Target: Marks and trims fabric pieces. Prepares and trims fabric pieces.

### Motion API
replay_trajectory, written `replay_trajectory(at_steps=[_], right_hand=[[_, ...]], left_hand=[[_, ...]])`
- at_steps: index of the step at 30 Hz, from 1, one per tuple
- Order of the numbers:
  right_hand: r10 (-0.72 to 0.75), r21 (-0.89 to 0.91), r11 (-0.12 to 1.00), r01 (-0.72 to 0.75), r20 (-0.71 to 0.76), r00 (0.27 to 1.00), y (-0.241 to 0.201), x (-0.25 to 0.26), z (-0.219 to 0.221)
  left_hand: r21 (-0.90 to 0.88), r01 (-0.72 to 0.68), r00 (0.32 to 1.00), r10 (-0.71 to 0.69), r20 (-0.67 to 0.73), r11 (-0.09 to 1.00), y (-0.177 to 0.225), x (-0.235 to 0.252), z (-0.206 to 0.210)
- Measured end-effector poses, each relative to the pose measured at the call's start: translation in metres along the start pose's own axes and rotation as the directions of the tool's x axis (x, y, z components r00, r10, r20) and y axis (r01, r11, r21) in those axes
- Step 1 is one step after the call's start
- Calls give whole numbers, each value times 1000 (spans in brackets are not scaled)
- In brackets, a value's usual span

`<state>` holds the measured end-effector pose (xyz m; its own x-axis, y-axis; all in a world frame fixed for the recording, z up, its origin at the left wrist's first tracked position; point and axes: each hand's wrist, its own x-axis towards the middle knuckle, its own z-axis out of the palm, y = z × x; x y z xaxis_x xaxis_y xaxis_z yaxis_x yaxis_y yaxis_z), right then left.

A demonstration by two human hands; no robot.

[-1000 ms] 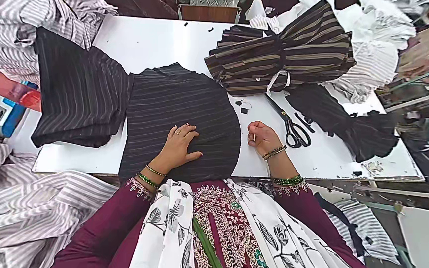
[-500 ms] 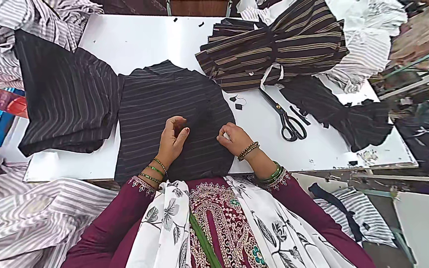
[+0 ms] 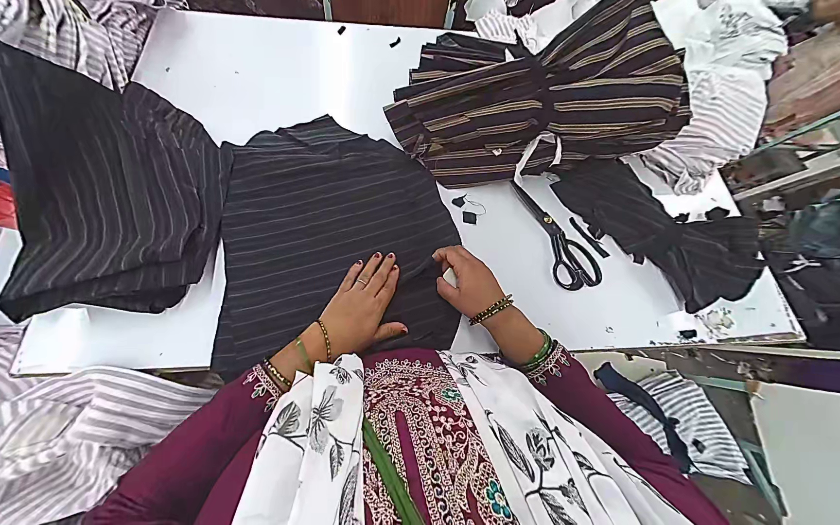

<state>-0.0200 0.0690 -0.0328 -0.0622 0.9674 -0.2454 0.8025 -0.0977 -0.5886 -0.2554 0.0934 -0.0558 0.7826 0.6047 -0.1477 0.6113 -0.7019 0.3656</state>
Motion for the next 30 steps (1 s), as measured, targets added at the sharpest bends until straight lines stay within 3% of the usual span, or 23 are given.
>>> replay_trajectory(at_steps=[5, 7, 9, 12, 14, 17, 20, 23, 30], right_hand=[[-229, -7, 972, 234, -224, 947, 15, -4, 13], [-249, -2, 965, 260, -298, 921, 20, -4, 18], [-116, 125, 979, 160, -299, 947, 16, -4, 14], [149, 482, 872, -82, -102, 984, 4, -3, -9], [186, 639, 765, -80, -101, 977, 1, -3, -11], [222, 786, 616, 51, -235, 946, -4, -6, 3], [201, 774, 602, 196, -385, 901, -5, -3, 26], [94, 652, 711, 264, -460, 883, 4, -1, 43], [-28, 354, 910, 217, -469, 883, -1, 9, 44]], left_hand=[[-66, -136, 990, 134, -41, 988, -8, 17, 1], [-101, -175, 983, 169, -67, 979, -11, 19, 1], [-129, -202, 979, 194, -69, 971, -13, 22, -2], [-224, -196, 980, 199, -6, 955, -17, 36, -15], [-279, -167, 983, 183, 33, 946, -20, 52, -26], [-320, -88, 987, 126, 99, 943, -21, 82, -41], [-330, -22, 984, 79, 160, 944, -17, 100, -47], [-297, 29, 974, 41, 225, 955, -12, 106, -50], [-294, 44, 976, 22, 216, 955, -11, 108, -47]])
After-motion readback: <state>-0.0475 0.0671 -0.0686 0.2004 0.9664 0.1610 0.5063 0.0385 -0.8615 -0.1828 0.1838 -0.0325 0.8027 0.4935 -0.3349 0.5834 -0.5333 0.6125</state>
